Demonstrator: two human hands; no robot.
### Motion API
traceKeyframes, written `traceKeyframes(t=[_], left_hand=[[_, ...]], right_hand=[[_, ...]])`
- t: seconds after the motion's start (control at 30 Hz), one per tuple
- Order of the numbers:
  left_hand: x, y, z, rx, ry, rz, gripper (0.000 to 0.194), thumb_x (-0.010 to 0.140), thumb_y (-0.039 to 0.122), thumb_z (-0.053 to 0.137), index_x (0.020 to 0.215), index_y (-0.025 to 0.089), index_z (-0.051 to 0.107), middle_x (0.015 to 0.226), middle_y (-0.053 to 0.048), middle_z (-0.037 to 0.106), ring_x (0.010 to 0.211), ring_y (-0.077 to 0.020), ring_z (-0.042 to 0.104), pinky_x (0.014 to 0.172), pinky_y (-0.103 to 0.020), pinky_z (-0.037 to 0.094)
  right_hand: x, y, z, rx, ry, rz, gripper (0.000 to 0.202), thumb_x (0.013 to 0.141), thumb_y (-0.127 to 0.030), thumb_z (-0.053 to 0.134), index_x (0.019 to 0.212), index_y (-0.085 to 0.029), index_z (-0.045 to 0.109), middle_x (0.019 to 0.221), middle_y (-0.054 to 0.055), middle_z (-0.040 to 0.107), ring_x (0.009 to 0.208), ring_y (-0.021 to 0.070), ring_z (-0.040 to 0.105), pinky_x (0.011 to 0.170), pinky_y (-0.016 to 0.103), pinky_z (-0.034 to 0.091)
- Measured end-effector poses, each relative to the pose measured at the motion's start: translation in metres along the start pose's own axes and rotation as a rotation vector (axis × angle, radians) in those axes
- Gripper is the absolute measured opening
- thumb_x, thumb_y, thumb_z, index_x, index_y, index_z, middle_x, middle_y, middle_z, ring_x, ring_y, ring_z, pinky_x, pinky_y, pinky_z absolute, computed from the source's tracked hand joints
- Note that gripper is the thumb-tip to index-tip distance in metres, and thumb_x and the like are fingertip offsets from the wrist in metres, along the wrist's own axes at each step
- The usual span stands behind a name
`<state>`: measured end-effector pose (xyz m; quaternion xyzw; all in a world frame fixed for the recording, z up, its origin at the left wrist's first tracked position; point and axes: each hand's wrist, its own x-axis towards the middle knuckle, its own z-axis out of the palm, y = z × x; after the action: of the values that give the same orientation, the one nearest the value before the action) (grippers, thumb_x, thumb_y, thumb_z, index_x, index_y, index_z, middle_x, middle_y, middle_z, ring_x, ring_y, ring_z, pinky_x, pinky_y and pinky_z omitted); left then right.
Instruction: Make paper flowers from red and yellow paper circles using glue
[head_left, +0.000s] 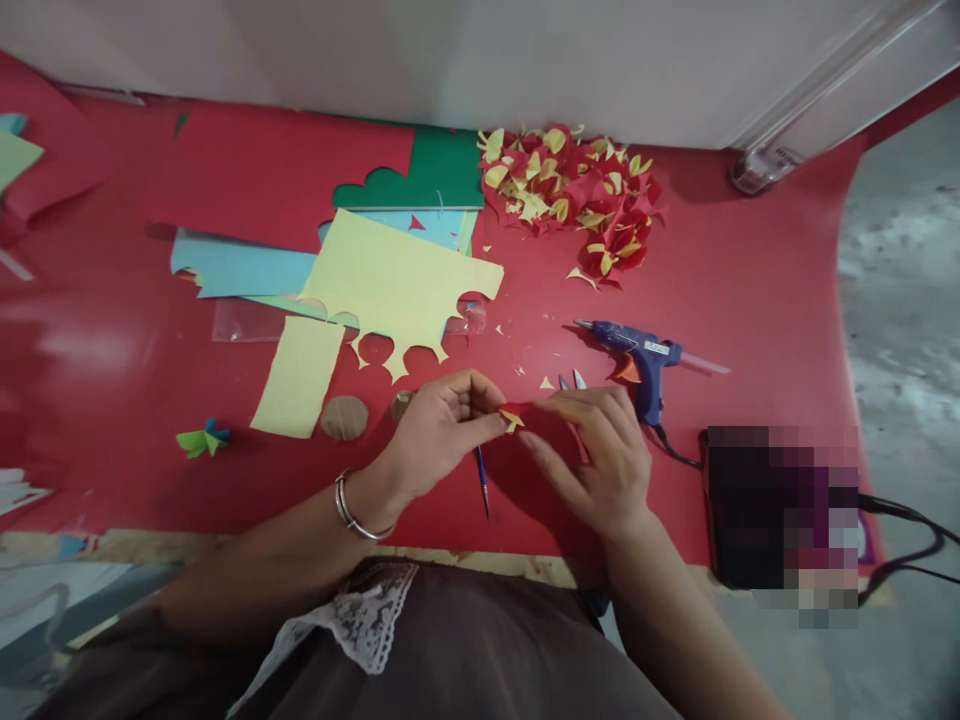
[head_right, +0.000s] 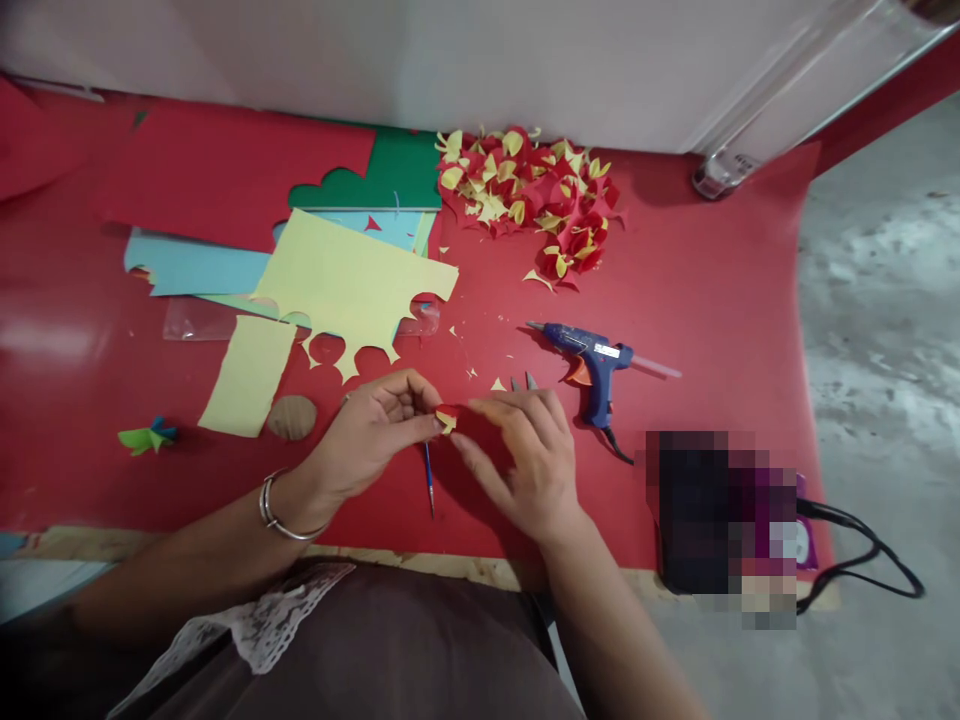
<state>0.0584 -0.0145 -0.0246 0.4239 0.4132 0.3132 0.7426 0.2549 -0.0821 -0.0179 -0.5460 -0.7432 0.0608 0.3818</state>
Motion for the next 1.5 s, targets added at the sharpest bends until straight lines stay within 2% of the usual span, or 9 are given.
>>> traceKeyframes(t=[0.13, 0.23, 0.43, 0.63, 0.9, 1.17, 1.37, 1.5], left_hand=[[0.000, 0.001, 0.001, 0.073, -0.041, 0.020, 0.016, 0.079, 0.018, 0.082, 0.086, 0.018, 0.067, 0.076, 0.003, 0.067, 0.072, -0.0104, 0.064, 0.071, -0.025, 0.051], [-0.001, 0.001, 0.002, 0.028, -0.088, -0.018, 0.019, 0.081, 0.021, 0.084, 0.090, 0.018, 0.068, 0.080, 0.001, 0.071, 0.076, -0.0123, 0.068, 0.076, -0.028, 0.054], [0.000, -0.003, -0.001, -0.171, -0.133, -0.046, 0.023, 0.079, 0.021, 0.088, 0.099, 0.017, 0.077, 0.092, -0.001, 0.074, 0.086, -0.0126, 0.070, 0.087, -0.030, 0.056], [0.002, -0.004, -0.005, -0.146, -0.203, -0.035, 0.030, 0.078, 0.017, 0.091, 0.105, 0.018, 0.080, 0.098, -0.004, 0.078, 0.092, -0.0143, 0.073, 0.092, -0.031, 0.058], [0.009, -0.006, -0.001, 0.026, -0.162, 0.155, 0.021, 0.076, 0.023, 0.092, 0.091, 0.018, 0.077, 0.088, -0.001, 0.075, 0.083, -0.0132, 0.069, 0.084, -0.029, 0.056], [0.010, -0.003, -0.004, 0.266, -0.160, 0.291, 0.007, 0.086, 0.020, 0.076, 0.090, 0.018, 0.071, 0.086, -0.002, 0.073, 0.080, -0.0132, 0.066, 0.076, -0.027, 0.054], [0.010, -0.001, -0.002, 0.397, -0.128, 0.397, 0.007, 0.087, 0.012, 0.069, 0.086, 0.018, 0.066, 0.085, -0.002, 0.071, 0.078, -0.0128, 0.065, 0.072, -0.027, 0.052], [0.011, -0.001, -0.001, 0.446, -0.144, 0.418, 0.009, 0.085, 0.009, 0.067, 0.084, 0.018, 0.065, 0.082, 0.000, 0.068, 0.075, -0.0117, 0.061, 0.071, -0.027, 0.049]], right_hand=[[0.003, -0.002, 0.005, 0.038, 0.012, -0.052, 0.025, 0.096, -0.013, 0.076, 0.117, -0.025, 0.067, 0.096, 0.004, 0.078, 0.086, 0.0220, 0.072, 0.079, 0.040, 0.058], [0.002, -0.002, 0.006, 0.061, 0.036, -0.062, 0.025, 0.095, -0.008, 0.075, 0.112, -0.024, 0.068, 0.093, 0.003, 0.079, 0.082, 0.0205, 0.071, 0.076, 0.038, 0.057], [-0.004, 0.001, 0.010, 0.066, 0.085, -0.030, 0.024, 0.094, -0.008, 0.076, 0.109, -0.025, 0.069, 0.091, 0.002, 0.078, 0.080, 0.0207, 0.071, 0.075, 0.039, 0.057], [-0.006, 0.004, 0.011, 0.083, 0.137, -0.002, 0.019, 0.094, -0.009, 0.076, 0.104, -0.024, 0.070, 0.089, 0.003, 0.078, 0.078, 0.0200, 0.070, 0.074, 0.038, 0.057], [-0.007, 0.003, 0.012, 0.056, 0.138, -0.012, 0.014, 0.095, -0.013, 0.075, 0.100, -0.025, 0.071, 0.085, 0.002, 0.077, 0.076, 0.0198, 0.070, 0.071, 0.037, 0.056], [-0.009, 0.002, 0.010, 0.027, 0.102, -0.019, 0.009, 0.099, -0.017, 0.071, 0.100, -0.025, 0.073, 0.087, 0.002, 0.078, 0.077, 0.0202, 0.072, 0.070, 0.037, 0.055], [-0.012, 0.000, 0.010, 0.045, 0.094, -0.043, 0.009, 0.097, -0.016, 0.073, 0.102, -0.023, 0.074, 0.090, 0.004, 0.079, 0.080, 0.0208, 0.073, 0.070, 0.036, 0.055], [-0.013, 0.002, 0.013, 0.004, 0.125, -0.080, 0.009, 0.097, -0.015, 0.074, 0.100, -0.023, 0.073, 0.087, 0.004, 0.078, 0.078, 0.0201, 0.071, 0.068, 0.035, 0.054]])
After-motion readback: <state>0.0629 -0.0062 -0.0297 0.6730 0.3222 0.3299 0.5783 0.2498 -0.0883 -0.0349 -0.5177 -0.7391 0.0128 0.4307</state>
